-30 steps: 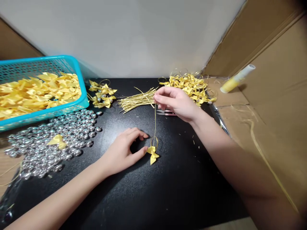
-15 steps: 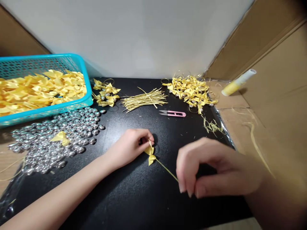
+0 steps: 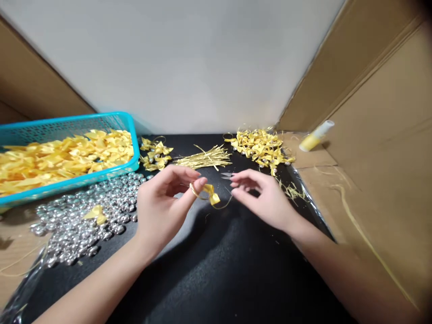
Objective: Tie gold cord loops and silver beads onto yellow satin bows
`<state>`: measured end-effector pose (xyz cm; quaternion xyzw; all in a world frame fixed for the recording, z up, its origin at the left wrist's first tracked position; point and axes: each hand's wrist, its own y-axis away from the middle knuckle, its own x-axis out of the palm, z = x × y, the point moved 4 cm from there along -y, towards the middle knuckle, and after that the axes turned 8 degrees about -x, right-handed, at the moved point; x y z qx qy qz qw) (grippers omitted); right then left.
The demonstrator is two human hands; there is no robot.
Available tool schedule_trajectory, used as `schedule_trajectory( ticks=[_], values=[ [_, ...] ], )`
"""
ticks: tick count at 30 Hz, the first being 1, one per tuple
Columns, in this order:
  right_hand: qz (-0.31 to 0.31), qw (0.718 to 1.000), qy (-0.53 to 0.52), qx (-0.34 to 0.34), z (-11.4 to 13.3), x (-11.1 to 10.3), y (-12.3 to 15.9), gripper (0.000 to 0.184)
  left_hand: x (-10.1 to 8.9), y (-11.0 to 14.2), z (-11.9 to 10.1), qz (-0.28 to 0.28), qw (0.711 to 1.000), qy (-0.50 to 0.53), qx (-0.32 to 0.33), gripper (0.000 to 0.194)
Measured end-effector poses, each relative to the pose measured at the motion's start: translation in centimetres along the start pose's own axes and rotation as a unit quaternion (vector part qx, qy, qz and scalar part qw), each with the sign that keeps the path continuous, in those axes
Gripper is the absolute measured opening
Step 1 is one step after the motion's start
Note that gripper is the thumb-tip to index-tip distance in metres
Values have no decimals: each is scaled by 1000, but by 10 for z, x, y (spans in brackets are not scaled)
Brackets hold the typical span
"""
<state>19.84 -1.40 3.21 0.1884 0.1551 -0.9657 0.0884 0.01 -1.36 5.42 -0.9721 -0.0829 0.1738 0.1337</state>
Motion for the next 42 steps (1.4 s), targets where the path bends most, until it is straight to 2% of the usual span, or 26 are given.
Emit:
schedule_trajectory(
  ticks=[3,5,7,9,12,16,18,20,23,25,31,35,38,40,42],
  values=[
    [4,1000,-24,-20,19,22,-16,46,-3,-7,-18,-74,996,23,53,12],
    [-35,998,-60,-11,29,32,-22,54,-4,-9,-28,-118,988,23,98,13],
    [-90,989,-114,-14,35,37,-25,43,-4,-10,-35,-147,980,29,134,14],
    [-134,978,-154,-41,38,39,-29,27,-3,-9,-39,-153,977,42,143,14],
    [-165,967,-180,-73,38,37,-34,9,-4,-9,-38,-147,979,70,121,13],
    [-156,963,-208,-70,34,37,-37,4,-5,-10,-33,-137,983,99,70,13],
    [-143,959,-237,-61,34,40,-36,10,-6,-12,-30,-126,985,112,32,15],
    [-133,952,-270,-48,33,44,-36,23,-6,-13,-27,-116,984,137,4,17],
    [-140,943,-301,-19,30,50,-36,42,-4,-13,-26,-96,981,171,-14,19],
    [-152,938,-310,-10,27,52,-37,42,-2,-11,-26,-88,980,179,-16,20],
    [-175,939,-282,-87,33,42,-36,15,0,-10,-24,-76,984,162,12,17],
    [-163,945,-260,-115,37,35,-36,9,-1,-16,-27,-13,993,37,109,23],
    [-154,954,-210,-147,37,31,-38,6,0,-18,-29,47,984,-66,159,12],
    [-155,959,-171,-162,37,29,-39,5,-1,-17,-31,57,979,-89,174,2],
    [-154,964,-136,-172,38,27,-41,5,-2,-16,-33,46,977,-96,184,2]
  ],
)
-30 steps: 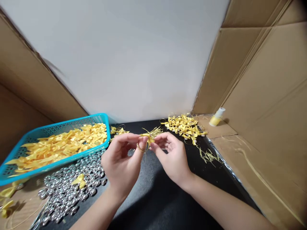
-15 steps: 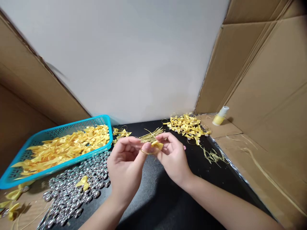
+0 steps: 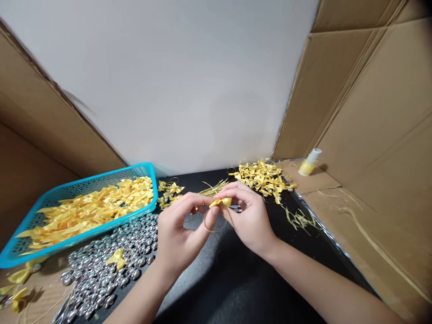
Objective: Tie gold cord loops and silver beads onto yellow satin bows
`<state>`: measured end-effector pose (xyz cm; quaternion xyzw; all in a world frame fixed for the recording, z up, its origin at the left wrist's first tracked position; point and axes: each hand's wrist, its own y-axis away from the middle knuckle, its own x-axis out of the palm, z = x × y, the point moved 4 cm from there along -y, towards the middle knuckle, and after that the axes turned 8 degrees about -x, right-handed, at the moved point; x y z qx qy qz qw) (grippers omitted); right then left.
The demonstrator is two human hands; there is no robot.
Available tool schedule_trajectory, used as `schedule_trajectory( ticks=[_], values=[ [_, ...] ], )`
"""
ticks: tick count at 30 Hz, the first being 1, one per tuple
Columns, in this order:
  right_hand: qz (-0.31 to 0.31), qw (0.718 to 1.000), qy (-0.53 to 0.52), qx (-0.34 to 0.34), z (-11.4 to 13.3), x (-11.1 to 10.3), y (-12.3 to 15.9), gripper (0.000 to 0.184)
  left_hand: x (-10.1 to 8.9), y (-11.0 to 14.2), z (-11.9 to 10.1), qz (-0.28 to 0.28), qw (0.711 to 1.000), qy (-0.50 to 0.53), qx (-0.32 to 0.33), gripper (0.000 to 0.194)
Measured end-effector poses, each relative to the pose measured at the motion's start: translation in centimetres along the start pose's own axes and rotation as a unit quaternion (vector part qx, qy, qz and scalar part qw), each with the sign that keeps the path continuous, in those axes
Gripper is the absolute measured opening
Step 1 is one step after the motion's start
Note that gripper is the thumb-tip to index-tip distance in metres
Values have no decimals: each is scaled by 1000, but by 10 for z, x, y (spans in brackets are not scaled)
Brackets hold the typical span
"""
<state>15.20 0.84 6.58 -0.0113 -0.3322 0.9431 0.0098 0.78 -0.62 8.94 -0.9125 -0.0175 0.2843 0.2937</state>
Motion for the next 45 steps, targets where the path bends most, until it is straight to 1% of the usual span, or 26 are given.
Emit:
schedule_trajectory(
  ticks=[2,6,9,12,14,16,18,19,21,22,25,27,28,30,32,36,40,42,45],
  values=[
    [3,999,38,-13,3,-1,-1,6,-1,1,0,-20,1000,-4,-2,4],
    [-21,992,116,-50,15,-4,1,20,-4,2,-1,-79,997,-26,5,7],
    [-23,987,147,-66,21,-3,4,18,-5,4,-5,-96,993,-60,36,7],
    [-22,988,143,-51,20,-3,6,10,-6,6,-8,-98,991,-76,59,8],
    [-23,993,109,-34,17,-3,5,3,-5,6,-8,-100,990,-78,62,8],
    [-21,997,69,-10,15,-3,4,2,-5,6,-7,-99,991,-74,51,8],
    [-13,999,39,23,13,-3,2,5,-4,4,-3,-96,994,-51,17,7],
    [-7,999,28,41,12,-3,0,5,-4,3,-1,-91,995,-27,-13,6],
    [12,996,-5,85,10,-4,-3,6,-3,0,5,-75,992,45,-89,8],
    [23,993,-31,111,9,-4,-5,6,-2,-1,8,-61,986,85,-129,10],
    [45,970,-130,202,5,-4,-9,11,2,-3,15,-8,959,177,-220,16],
    [44,949,-184,252,2,-4,-10,13,5,-3,19,25,943,210,-256,17],
    [41,942,-201,266,2,-4,-10,13,5,-3,20,38,937,222,-266,16],
    [37,936,-215,277,2,-4,-10,11,6,-3,20,59,930,235,-277,16],
    [30,935,-212,283,2,-4,-9,10,5,-3,18,71,932,228,-272,16],
    [23,935,-200,292,4,-4,-6,14,0,-3,12,68,953,170,-240,14],
    [37,934,-194,298,5,-4,-7,12,-3,-3,8,66,968,118,-210,15],
    [41,931,-202,302,6,-5,-9,12,-2,-4,7,70,968,128,-206,16],
    [37,924,-218,311,5,-5,-10,13,0,-5,5,66,960,170,-213,18]
  ],
)
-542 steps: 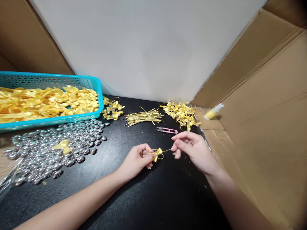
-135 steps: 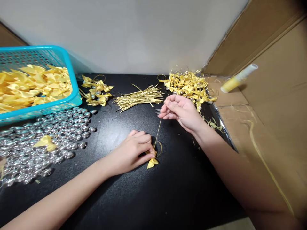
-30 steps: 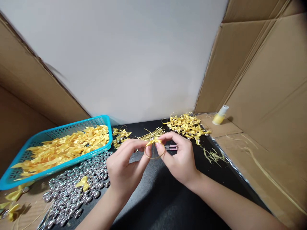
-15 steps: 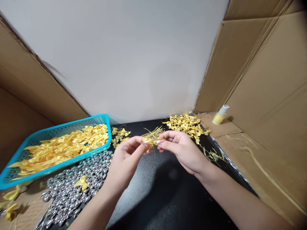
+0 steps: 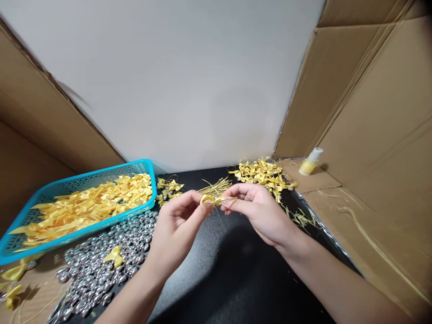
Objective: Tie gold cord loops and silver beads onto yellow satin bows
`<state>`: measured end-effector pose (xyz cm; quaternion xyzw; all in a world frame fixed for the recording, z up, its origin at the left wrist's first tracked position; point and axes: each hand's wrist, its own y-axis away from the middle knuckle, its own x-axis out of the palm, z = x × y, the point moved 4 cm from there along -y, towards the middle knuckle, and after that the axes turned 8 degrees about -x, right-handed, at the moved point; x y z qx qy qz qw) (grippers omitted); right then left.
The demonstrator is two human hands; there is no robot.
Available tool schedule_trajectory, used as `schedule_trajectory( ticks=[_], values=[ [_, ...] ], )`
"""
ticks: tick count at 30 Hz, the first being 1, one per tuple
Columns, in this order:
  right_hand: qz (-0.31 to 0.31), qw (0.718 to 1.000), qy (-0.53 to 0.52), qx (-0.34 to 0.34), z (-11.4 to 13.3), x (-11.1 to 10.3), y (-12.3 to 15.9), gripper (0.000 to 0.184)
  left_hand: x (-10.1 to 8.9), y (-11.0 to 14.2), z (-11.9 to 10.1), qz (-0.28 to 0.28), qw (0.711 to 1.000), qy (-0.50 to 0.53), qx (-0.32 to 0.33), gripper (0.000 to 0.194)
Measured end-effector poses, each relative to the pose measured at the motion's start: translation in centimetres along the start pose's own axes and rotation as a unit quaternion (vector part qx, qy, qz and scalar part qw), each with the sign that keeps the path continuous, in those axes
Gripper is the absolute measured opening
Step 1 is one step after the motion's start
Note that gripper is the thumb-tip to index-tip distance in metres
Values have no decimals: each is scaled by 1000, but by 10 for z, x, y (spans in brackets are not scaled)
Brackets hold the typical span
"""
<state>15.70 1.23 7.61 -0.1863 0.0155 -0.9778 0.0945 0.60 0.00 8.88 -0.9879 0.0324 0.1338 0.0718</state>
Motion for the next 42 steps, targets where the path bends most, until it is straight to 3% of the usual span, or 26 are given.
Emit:
schedule_trajectory(
  ticks=[8,17,22,24,25,27,29,31,36,42],
  values=[
    [-3,998,-42,56,-2,0,0,7,2,-3,7,9,999,24,-38,19],
    [12,1000,17,0,-5,1,1,12,1,-2,2,62,996,-44,-42,29],
    [36,994,98,-28,-2,-8,-5,22,-1,-3,7,45,992,-109,-40,30],
    [49,970,228,-73,4,-23,-11,22,-4,-8,13,26,989,-135,-47,30],
    [52,941,319,-95,6,-33,-15,21,-5,-11,16,18,988,-146,-55,31],
    [64,844,521,-109,4,-54,-22,18,-7,-18,24,13,984,-159,-83,34],
    [109,749,650,-62,-8,-71,-27,21,-7,-24,32,28,981,-158,-114,35],
    [143,698,701,-26,-22,-82,-31,27,-6,-27,37,47,979,-148,-134,35],
    [160,682,714,-3,-49,-88,-38,17,-6,-24,36,62,981,-125,-135,36],
    [163,711,684,7,-56,-94,-39,6,-10,-18,27,30,991,-102,-76,30]
  ],
)
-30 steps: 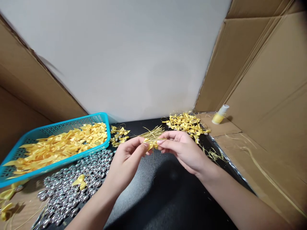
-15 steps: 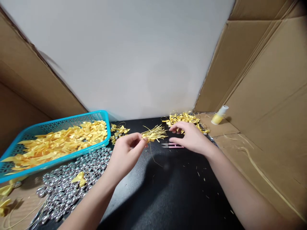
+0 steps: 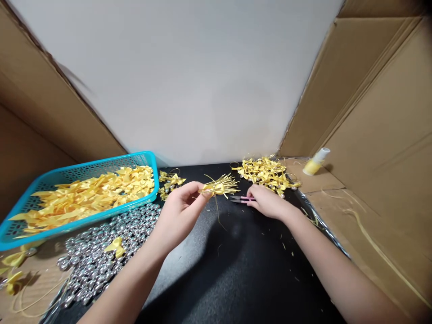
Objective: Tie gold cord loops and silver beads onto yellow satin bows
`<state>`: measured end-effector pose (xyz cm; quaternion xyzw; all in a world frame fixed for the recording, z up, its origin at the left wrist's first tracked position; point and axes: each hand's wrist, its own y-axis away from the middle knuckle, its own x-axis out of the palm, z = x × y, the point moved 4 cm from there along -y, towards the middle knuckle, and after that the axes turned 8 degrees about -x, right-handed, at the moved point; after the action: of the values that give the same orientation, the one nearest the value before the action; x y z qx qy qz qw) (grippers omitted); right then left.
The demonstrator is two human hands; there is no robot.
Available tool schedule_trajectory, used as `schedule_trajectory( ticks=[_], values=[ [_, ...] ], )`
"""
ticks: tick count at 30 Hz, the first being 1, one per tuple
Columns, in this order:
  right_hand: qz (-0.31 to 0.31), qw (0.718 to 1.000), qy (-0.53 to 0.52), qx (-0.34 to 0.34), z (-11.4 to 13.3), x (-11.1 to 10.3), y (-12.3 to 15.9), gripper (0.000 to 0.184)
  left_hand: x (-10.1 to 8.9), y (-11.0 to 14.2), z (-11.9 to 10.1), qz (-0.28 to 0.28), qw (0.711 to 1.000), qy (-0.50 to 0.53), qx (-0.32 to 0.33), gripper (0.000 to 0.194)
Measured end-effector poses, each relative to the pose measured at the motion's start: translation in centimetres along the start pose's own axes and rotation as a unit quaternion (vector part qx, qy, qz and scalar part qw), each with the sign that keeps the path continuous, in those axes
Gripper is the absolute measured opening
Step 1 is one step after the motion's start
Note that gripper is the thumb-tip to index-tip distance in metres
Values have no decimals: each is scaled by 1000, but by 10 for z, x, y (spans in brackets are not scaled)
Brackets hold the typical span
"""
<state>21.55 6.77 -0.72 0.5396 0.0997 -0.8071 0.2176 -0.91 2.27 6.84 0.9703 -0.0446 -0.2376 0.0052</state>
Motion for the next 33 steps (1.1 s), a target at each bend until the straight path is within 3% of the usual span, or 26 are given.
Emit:
schedule_trajectory(
  ticks=[5,9,12,16,20,33],
  values=[
    [-24,993,-108,-32,11,-30,13,13,3,1,-3,19,999,43,20,27],
    [-78,965,-231,-99,43,-70,39,15,7,3,-6,46,996,74,-4,25],
    [-91,966,-208,-123,69,-85,58,17,10,6,-6,62,995,81,-21,25],
    [-116,977,-128,-126,89,-82,64,17,13,8,-6,62,996,67,-23,26],
    [-158,978,-90,-107,89,-77,58,19,16,9,-5,72,994,73,-21,28],
    [-161,979,-90,-86,84,-72,52,21,17,7,-5,93,990,102,-33,31]
  ],
)
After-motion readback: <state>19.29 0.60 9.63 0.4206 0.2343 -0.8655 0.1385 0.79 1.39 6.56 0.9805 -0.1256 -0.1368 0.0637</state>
